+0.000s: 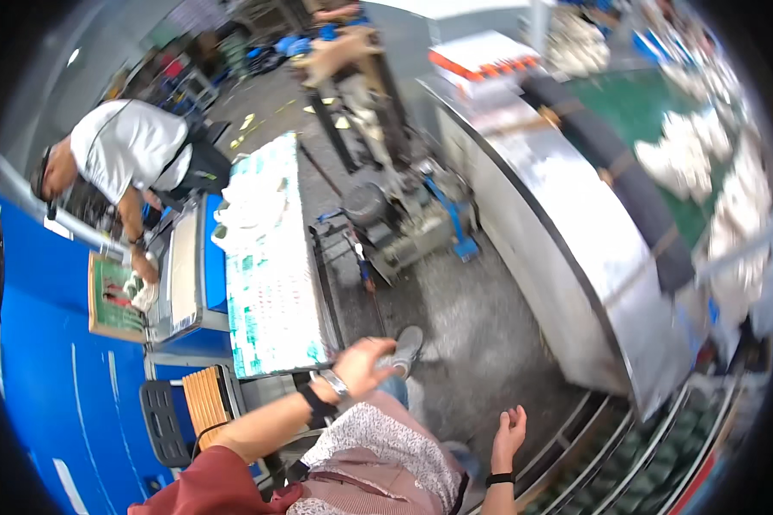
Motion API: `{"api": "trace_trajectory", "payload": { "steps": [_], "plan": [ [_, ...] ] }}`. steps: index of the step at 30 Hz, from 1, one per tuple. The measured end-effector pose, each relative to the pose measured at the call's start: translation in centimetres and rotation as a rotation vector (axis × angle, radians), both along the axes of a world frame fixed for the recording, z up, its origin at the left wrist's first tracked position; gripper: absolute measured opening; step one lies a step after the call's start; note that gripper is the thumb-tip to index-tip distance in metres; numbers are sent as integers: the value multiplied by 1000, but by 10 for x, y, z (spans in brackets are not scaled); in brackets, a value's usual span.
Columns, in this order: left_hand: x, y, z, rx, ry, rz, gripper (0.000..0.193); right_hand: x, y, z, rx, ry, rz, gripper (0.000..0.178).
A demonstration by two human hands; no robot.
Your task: The recorder is assembling shoe components by inserting a green shoe last into the shoe upper and then placing it on a machine to press or shape the sole.
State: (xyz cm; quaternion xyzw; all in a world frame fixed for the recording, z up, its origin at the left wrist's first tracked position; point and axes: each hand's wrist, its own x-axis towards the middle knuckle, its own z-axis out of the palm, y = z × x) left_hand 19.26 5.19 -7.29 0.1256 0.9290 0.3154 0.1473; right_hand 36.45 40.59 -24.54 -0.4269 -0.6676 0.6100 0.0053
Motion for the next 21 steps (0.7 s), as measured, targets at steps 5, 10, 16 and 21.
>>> {"api": "trace_trajectory", "payload": {
  "steps": [5, 10, 16, 21],
  "plan": [
    [-168, -238, 62, -518, 546, 445, 75, -244, -114, 127, 63, 227, 598, 51],
    [-239, -400, 46, -787, 220, 523, 85, -441, -330, 181, 297, 554, 1207, 66],
    [-247, -409, 40, -638, 454, 387, 33, -572, -582, 207, 471, 864, 1488, 89],
    [-182, -383, 85, -426, 143, 326, 18, -615, -685, 165, 655, 1024, 1753, 75]
  ]
}}
